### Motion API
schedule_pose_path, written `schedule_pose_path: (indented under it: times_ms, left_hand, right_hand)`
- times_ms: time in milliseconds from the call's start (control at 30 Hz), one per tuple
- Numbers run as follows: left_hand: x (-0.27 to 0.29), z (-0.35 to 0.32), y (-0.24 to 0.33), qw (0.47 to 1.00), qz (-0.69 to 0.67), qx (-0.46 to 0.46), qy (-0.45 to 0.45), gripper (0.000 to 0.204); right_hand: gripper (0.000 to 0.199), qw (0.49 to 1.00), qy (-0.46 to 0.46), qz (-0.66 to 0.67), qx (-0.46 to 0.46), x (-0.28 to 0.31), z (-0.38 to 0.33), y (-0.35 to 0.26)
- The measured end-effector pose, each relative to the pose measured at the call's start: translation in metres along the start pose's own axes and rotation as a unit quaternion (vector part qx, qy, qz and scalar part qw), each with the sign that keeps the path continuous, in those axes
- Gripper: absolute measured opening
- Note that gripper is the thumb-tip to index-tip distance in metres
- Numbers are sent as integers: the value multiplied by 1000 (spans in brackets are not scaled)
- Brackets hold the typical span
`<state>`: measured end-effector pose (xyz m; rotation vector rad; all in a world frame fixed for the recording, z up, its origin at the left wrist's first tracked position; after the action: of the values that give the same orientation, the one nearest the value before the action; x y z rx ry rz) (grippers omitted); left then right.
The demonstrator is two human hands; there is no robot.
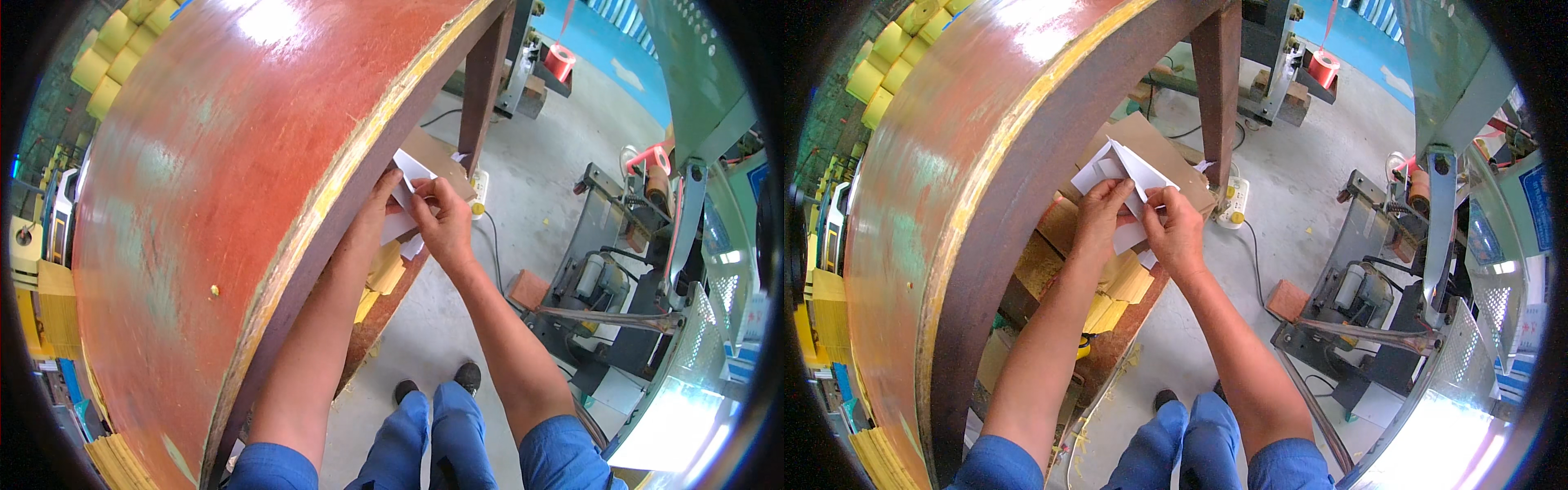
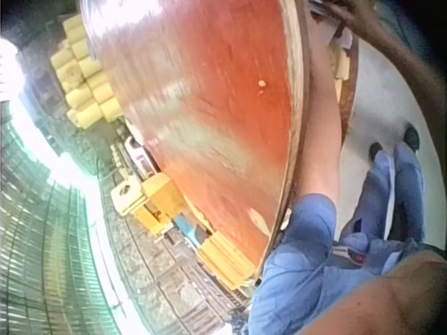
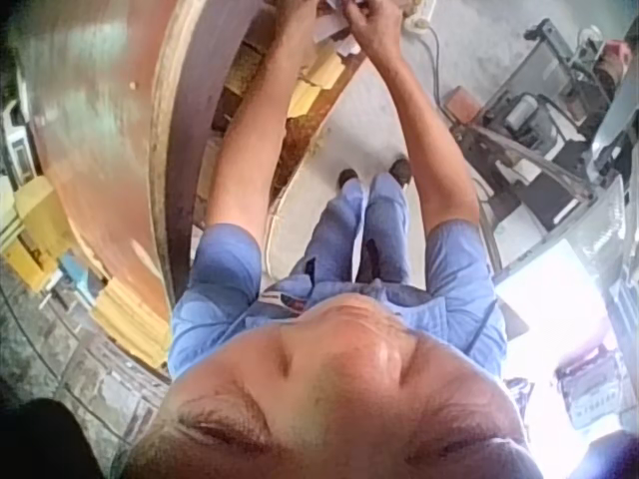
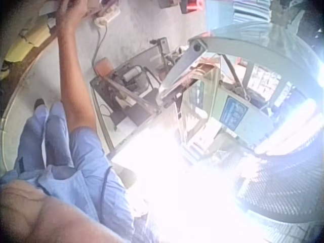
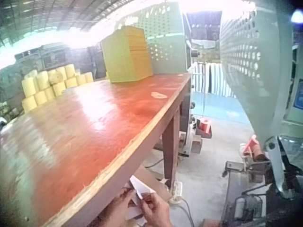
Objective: Organizing and banding stacks of yellow paper using an industrial machine.
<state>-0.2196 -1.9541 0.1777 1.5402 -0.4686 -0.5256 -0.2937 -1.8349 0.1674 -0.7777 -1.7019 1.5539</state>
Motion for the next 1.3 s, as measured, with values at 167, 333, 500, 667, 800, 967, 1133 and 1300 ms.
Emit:
schedule_pose_path:
  times_ms: [167,333,500,667,800,967,1133,1300]
  left_hand:
    - [-3,-2,0,1000,2,1,-1,21]
    - [-1,-2,-2,1000,-11,-9,4,20]
    - [-3,-2,-7,1000,-26,0,10,18]
    - [11,-1,-20,998,-19,-4,54,13]
    - [5,-27,-4,972,201,-110,44,13]
    - [-23,-99,74,890,276,-354,-79,7]
    - [-29,-191,160,904,242,-343,-86,22]
    - [-31,-263,250,959,96,-251,-87,51]
  right_hand:
    - [9,999,-3,30,-19,1,0,3]
    - [7,995,-23,58,-74,2,-2,-1]
    - [14,993,-30,51,-107,7,1,0]
    - [36,976,146,-115,111,4,-7,-23]
    - [43,991,60,-96,77,-3,-16,-34]
    - [31,971,-27,181,-153,6,-69,-65]
    - [15,957,88,194,-199,42,-170,-150]
    - [5,974,126,160,-97,92,-212,-237]
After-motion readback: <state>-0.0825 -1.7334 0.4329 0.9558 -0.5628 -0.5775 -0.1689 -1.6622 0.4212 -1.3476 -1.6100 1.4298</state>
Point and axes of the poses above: each hand's wrist, its own z-axis towards the middle knuckle, its own x-axis out of the back of the hand, y = z × x, the point moved 1 cm from there along z, towards the middle knuckle, and after that the axes turned 15 degrees about -x, right-handed, at the moved point
